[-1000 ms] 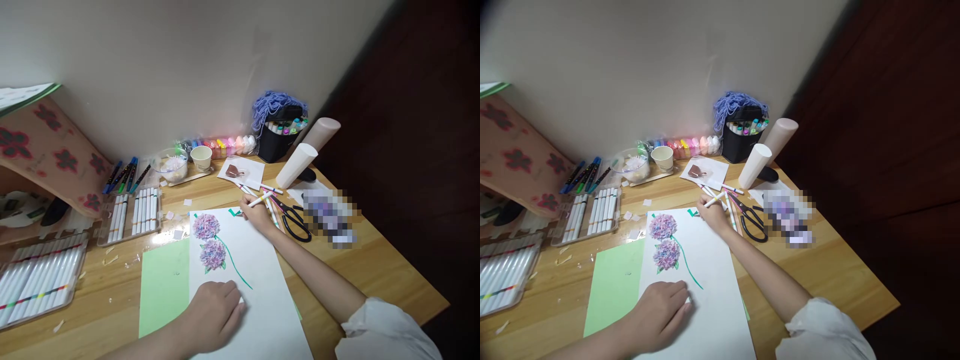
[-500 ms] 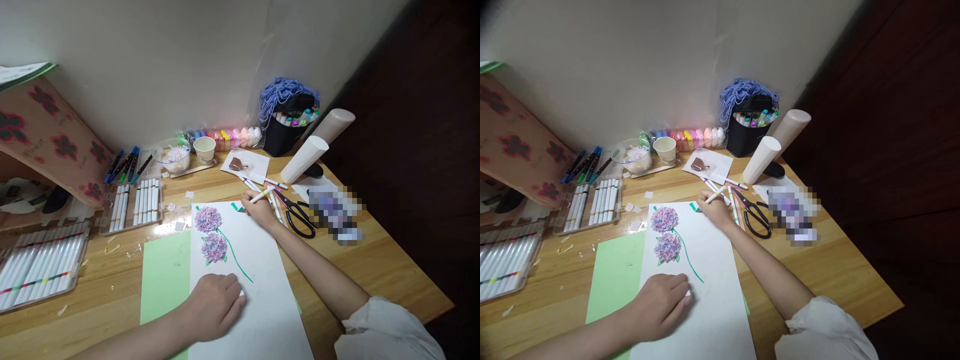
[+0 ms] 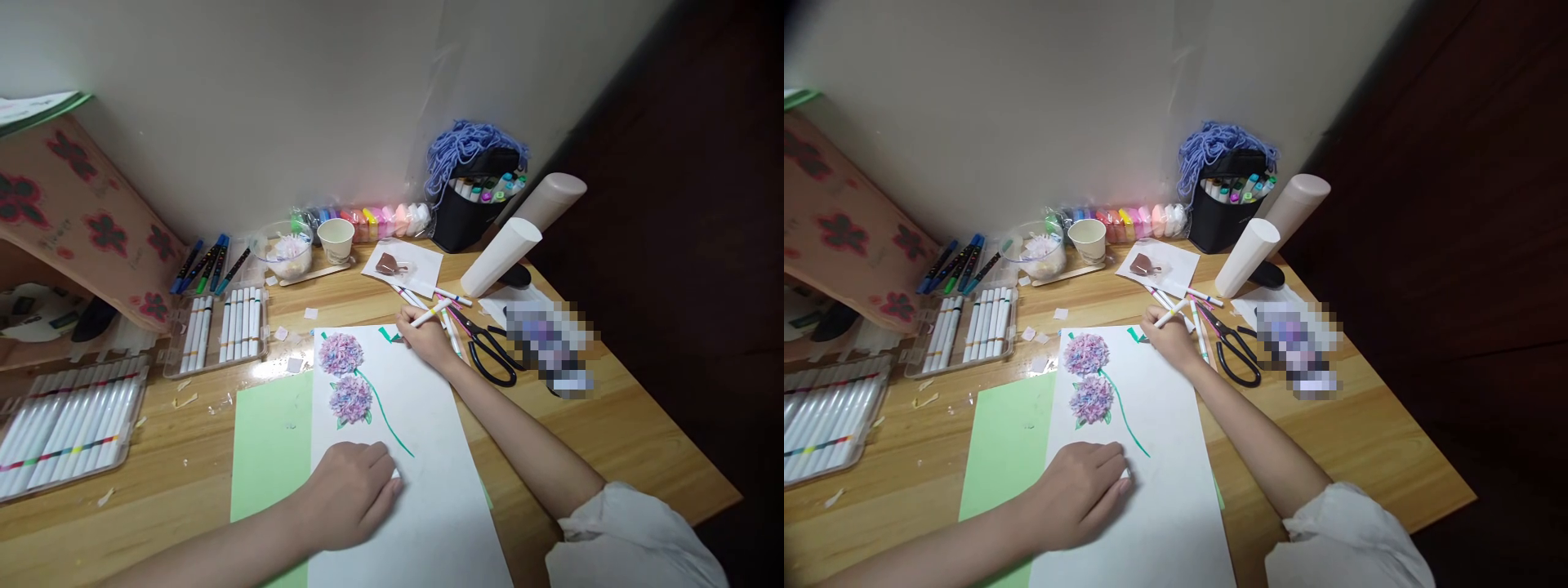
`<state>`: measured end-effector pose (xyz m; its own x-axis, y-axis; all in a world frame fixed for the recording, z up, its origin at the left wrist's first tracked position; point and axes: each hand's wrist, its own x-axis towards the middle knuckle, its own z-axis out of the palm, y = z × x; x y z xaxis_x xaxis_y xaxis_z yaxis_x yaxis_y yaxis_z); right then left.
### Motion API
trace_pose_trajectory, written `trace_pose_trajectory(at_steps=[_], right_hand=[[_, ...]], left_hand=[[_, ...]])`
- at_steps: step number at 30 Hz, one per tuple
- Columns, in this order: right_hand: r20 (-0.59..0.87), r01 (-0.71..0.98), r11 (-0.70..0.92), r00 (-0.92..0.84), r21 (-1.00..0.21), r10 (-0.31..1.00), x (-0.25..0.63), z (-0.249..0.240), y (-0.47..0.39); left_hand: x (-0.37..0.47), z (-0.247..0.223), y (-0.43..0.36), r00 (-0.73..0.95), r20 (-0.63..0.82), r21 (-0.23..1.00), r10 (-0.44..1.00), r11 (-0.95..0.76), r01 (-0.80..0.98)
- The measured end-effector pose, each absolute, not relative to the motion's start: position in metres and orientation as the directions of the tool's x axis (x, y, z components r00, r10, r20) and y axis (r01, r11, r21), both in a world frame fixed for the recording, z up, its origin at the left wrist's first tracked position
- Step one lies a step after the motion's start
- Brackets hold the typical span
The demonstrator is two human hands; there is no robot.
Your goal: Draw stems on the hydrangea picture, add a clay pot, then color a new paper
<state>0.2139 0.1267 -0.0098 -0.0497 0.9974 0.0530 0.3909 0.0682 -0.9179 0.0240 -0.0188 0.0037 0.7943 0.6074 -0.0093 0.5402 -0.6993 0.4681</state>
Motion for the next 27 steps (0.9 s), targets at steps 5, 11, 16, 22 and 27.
trace_pose_trajectory(at_steps=[5, 11, 16, 22, 27], right_hand=[[0.054, 0.397, 0.067, -0.044, -0.915, 0.998, 0.2140, -0.0085, 0.1270], [0.055, 0.401, 0.068, -0.045, -0.914, 0.997, 0.2145, -0.0094, 0.1275], [0.058, 0.394, 0.075, -0.055, -0.916, 0.997, 0.2149, -0.0086, 0.1271], [0.062, 0.395, 0.079, -0.056, -0.915, 0.997, 0.2154, -0.0075, 0.1268], [0.061, 0.394, 0.081, -0.063, -0.916, 0.996, 0.2156, -0.0078, 0.1269]], left_hand=[[0.0236, 0.0021, -0.0194, 0.796, -0.016, 0.464, 0.605, -0.701, 0.542], [0.0234, 0.0015, -0.0202, 0.795, -0.020, 0.463, 0.606, -0.699, 0.545], [0.0235, 0.0029, -0.0195, 0.796, -0.012, 0.465, 0.606, -0.701, 0.541], [0.0236, 0.0033, -0.0192, 0.797, -0.001, 0.468, 0.604, -0.704, 0.535], [0.0233, 0.0027, -0.0189, 0.798, -0.011, 0.468, 0.603, -0.702, 0.537]])
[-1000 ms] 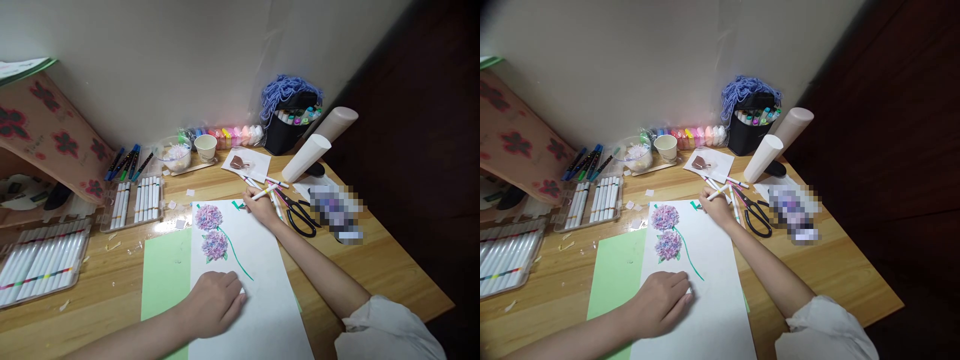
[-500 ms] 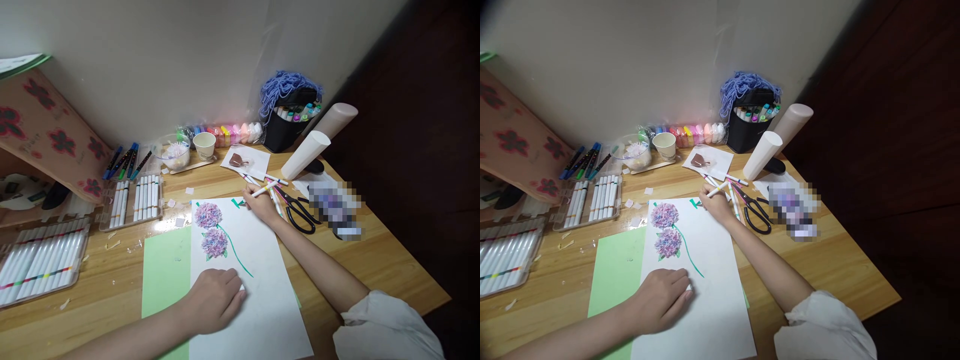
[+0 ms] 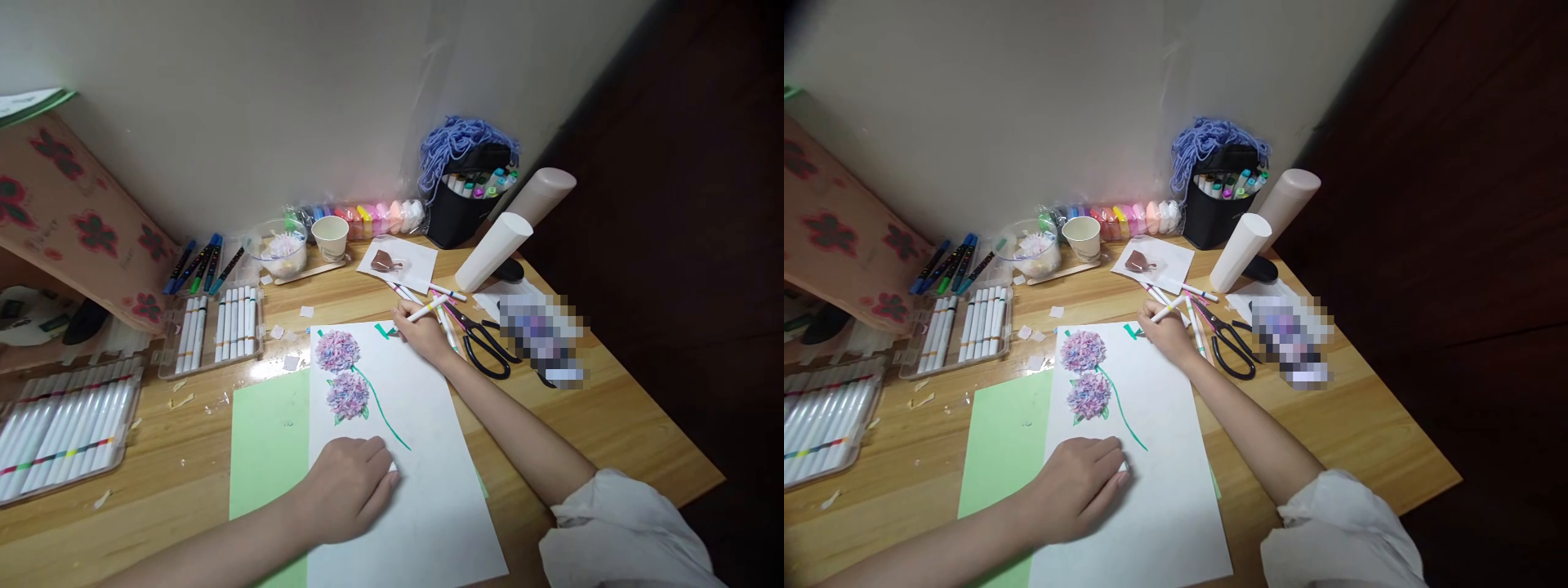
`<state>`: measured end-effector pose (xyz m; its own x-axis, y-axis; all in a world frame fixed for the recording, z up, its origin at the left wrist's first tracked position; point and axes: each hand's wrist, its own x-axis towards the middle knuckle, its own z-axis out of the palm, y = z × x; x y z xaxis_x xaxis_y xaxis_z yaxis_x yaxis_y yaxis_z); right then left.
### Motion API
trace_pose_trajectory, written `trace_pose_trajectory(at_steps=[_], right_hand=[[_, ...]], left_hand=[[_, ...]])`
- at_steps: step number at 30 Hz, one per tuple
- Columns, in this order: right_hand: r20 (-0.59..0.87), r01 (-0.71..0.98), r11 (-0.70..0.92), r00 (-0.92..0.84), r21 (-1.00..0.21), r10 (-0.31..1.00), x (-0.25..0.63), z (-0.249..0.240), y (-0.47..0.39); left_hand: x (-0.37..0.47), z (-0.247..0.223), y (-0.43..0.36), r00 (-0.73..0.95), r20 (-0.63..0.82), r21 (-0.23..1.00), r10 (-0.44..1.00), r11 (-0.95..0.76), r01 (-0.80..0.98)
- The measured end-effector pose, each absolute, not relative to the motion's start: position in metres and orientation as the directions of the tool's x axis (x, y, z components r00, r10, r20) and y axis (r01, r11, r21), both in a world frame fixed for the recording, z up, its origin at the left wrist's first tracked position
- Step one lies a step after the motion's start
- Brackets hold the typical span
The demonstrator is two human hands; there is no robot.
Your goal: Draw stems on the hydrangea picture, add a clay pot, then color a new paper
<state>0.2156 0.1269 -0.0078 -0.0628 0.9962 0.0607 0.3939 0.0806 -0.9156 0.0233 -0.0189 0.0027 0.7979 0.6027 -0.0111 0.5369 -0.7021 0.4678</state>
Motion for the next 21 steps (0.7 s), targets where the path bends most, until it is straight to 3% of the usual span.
trace_pose_trajectory(at_steps=[21], right_hand=[[0.056, 0.395, 0.078, -0.066, -0.916, 0.996, 0.2162, -0.0072, 0.1264]], left_hand=[[0.0240, 0.0026, -0.0195, 0.799, -0.024, 0.459, 0.601, -0.703, 0.543]])
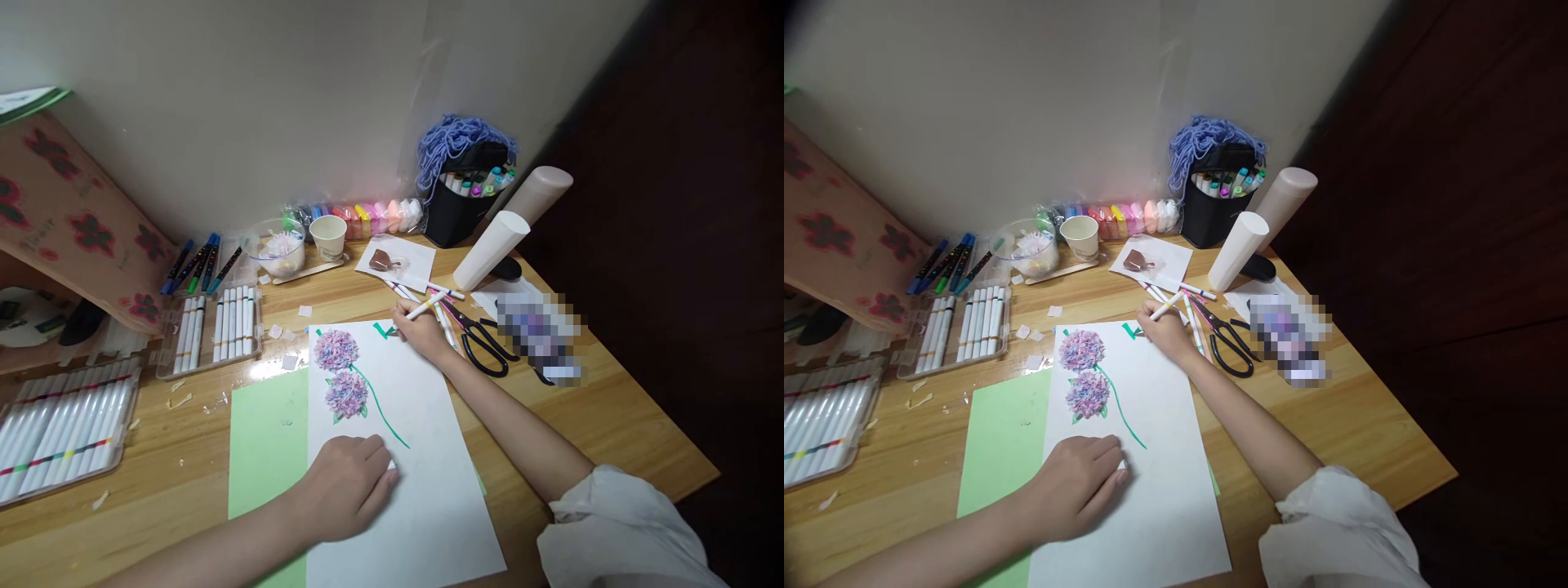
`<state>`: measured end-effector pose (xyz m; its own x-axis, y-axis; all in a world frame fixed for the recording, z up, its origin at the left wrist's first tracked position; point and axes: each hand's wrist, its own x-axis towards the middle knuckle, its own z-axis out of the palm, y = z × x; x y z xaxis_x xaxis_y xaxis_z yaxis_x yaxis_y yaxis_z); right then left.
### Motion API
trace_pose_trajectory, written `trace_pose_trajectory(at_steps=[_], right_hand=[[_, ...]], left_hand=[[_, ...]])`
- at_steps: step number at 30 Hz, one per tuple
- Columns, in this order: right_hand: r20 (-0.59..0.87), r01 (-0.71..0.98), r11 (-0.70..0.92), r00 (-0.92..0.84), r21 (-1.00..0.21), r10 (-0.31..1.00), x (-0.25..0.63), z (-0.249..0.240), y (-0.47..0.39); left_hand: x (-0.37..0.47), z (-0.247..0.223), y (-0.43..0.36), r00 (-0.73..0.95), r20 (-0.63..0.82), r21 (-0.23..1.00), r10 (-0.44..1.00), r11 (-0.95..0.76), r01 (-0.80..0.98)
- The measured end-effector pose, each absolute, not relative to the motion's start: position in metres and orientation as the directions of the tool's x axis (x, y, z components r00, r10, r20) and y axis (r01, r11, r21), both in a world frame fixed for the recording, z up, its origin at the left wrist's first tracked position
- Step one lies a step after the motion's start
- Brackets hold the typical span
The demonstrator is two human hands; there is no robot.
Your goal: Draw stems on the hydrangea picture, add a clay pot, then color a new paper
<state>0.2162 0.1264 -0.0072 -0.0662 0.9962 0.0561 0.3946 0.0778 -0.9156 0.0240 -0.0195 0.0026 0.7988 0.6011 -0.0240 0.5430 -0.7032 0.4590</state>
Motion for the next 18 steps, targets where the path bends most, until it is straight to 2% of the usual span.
trace_pose_trajectory(at_steps=[18], right_hand=[[0.073, 0.403, 0.106, -0.096, -0.909, 0.993, 0.2197, -0.0114, 0.1289]], left_hand=[[0.0233, 0.0023, -0.0195, 0.798, -0.007, 0.463, 0.602, -0.706, 0.537]])
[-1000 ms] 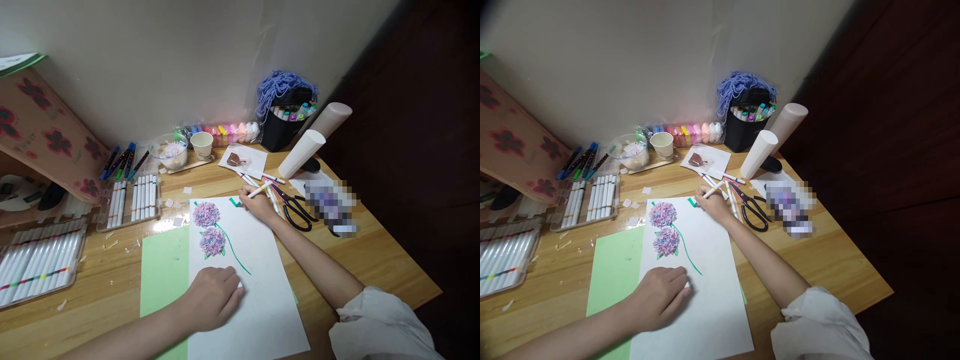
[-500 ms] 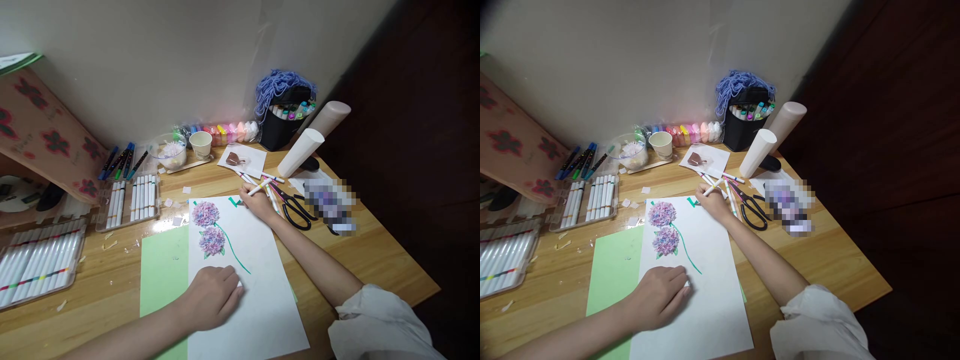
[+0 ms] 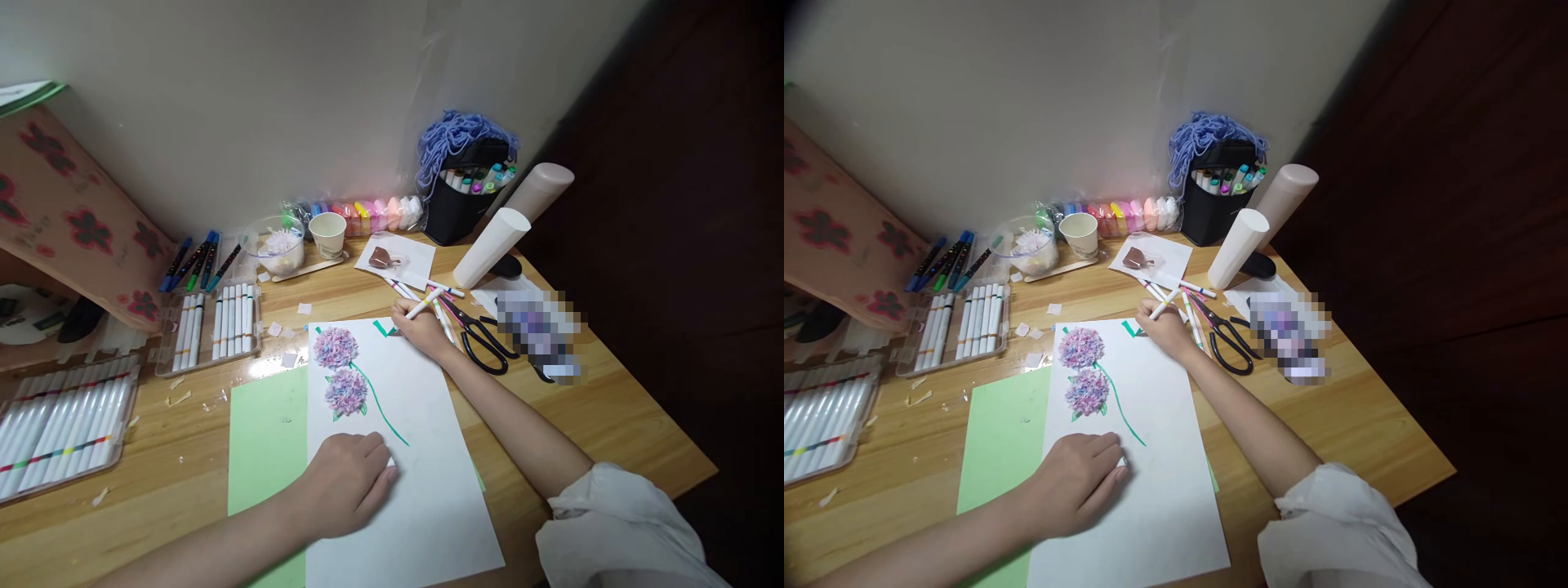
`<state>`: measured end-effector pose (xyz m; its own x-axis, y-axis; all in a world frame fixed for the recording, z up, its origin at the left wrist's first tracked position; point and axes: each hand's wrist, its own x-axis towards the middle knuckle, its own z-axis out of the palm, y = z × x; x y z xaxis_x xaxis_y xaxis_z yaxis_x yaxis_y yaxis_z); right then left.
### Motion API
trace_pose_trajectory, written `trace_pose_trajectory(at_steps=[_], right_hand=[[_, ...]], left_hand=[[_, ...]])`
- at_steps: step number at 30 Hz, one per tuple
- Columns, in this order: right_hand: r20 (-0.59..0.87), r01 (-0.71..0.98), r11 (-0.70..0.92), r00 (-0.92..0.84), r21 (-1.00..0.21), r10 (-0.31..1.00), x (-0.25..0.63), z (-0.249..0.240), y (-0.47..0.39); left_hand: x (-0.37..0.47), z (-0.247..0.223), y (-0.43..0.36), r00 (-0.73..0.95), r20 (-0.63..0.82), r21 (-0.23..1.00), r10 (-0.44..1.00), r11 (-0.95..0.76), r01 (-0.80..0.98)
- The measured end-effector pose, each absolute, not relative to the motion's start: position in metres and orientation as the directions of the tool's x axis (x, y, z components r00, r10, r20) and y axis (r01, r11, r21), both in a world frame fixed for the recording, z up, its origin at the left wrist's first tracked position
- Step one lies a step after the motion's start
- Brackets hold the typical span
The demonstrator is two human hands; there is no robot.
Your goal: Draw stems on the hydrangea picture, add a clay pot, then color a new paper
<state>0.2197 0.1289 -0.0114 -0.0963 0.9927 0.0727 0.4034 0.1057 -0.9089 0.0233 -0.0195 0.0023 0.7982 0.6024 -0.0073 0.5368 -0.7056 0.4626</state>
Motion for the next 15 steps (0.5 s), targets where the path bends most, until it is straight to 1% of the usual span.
trace_pose_trajectory(at_steps=[15], right_hand=[[0.059, 0.380, 0.101, -0.122, -0.920, 0.991, 0.2199, -0.0089, 0.1279]], left_hand=[[0.0239, 0.0037, -0.0189, 0.801, -0.016, 0.460, 0.598, -0.707, 0.537]])
